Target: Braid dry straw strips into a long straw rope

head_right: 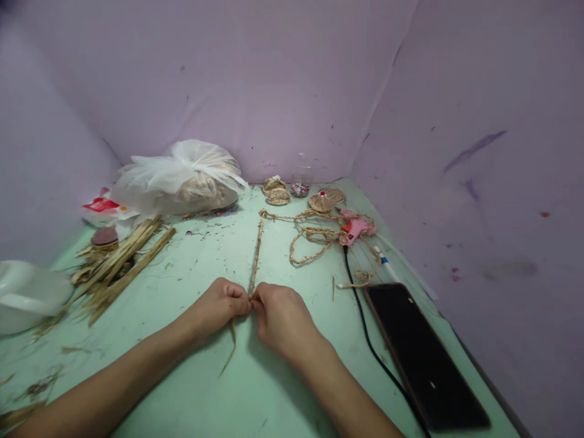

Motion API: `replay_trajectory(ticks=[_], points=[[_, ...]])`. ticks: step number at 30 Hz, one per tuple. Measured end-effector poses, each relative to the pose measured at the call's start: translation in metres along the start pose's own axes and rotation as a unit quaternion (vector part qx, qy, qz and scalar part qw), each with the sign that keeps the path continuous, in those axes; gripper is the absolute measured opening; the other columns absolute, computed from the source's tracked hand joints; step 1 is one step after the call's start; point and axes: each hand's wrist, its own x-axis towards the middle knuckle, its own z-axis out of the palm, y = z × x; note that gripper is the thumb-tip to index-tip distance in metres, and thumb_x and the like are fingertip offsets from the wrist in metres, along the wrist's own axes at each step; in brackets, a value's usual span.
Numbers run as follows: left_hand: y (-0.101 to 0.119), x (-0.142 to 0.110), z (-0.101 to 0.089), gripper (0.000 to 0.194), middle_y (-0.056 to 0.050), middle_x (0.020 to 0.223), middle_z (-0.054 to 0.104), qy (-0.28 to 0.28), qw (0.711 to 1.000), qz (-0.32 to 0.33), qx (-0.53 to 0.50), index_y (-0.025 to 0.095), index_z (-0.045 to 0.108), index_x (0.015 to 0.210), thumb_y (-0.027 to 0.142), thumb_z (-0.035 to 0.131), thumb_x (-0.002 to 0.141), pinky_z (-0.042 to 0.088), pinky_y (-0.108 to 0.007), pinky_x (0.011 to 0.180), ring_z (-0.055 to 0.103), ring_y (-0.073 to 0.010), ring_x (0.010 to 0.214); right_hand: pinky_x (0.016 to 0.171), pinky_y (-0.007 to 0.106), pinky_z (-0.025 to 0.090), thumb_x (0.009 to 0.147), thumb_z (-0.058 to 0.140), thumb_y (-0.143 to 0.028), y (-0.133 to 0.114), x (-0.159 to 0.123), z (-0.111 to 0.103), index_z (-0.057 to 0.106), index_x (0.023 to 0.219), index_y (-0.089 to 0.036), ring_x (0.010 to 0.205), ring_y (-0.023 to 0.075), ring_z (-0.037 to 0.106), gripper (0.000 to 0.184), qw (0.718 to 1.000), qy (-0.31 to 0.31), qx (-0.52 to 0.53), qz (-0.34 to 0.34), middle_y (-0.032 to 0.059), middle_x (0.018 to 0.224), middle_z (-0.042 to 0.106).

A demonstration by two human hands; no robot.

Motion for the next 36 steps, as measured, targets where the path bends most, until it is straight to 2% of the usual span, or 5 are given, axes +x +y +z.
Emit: replay_trajectory(ticks=[7,18,23,27,36], points=[[-0.003,-0.001,0.012,0.016,0.007,0.037,0.023,0.037,0.997,-0.015,-0.065,0.015,0.034,0.039,0.011,0.044,0.051,0.011,-0.020,0.037,0.018,-0.0030,0.037,0.048,0.024,0.022,0.073,0.044,-0.020,-0.020,-0.013,-0.001,0.057,0.065,-0.016,0.050,0.0117,0.047,0.016,0.991,0.018,-0.104,0.081,0.0038,0.057,0.057],[0.001,-0.006,0.007,0.013,0.007,0.037,0.024,-0.002,0.996,0.001,-0.088,0.015,0.036,0.041,0.012,0.044,0.051,0.014,-0.020,0.039,0.021,-0.0035,0.039,0.046,0.025,0.018,0.066,0.047,-0.007,-0.032,-0.025,0.015,0.062,0.087,-0.013,0.052,0.0122,0.051,0.026,0.974,0.015,-0.224,-0.040,0.0070,0.070,0.062],[-0.005,-0.001,0.003,0.009,0.006,0.039,0.032,-0.016,0.997,0.003,-0.073,0.014,0.042,0.043,0.015,0.047,0.051,0.017,-0.021,0.041,0.024,-0.0045,0.040,0.044,0.023,0.023,0.069,0.052,-0.029,-0.025,-0.020,0.001,0.060,0.057,-0.016,0.046,0.0103,0.046,0.020,0.998,-0.034,-0.045,-0.035,0.0018,0.052,0.057],[0.004,-0.004,-0.007,0.016,0.007,0.038,0.028,-0.067,0.996,-0.009,-0.050,0.015,0.038,0.043,0.018,0.051,0.052,0.013,-0.021,0.041,0.021,-0.0039,0.039,0.047,0.021,0.030,0.075,0.046,-0.035,-0.001,-0.001,-0.006,0.059,0.063,-0.015,0.049,0.0100,0.046,0.027,0.981,0.108,0.120,0.108,0.0021,0.055,0.057],[0.000,-0.001,-0.013,0.016,0.007,0.041,0.024,-0.094,0.995,0.020,-0.011,0.016,0.035,0.044,0.020,0.047,0.054,0.012,-0.022,0.042,0.018,-0.0044,0.042,0.044,0.019,0.024,0.066,0.051,-0.026,-0.001,0.008,0.016,0.048,0.058,-0.014,0.044,0.0049,0.031,0.015,0.908,-0.038,0.389,0.153,-0.0050,0.048,0.041]])
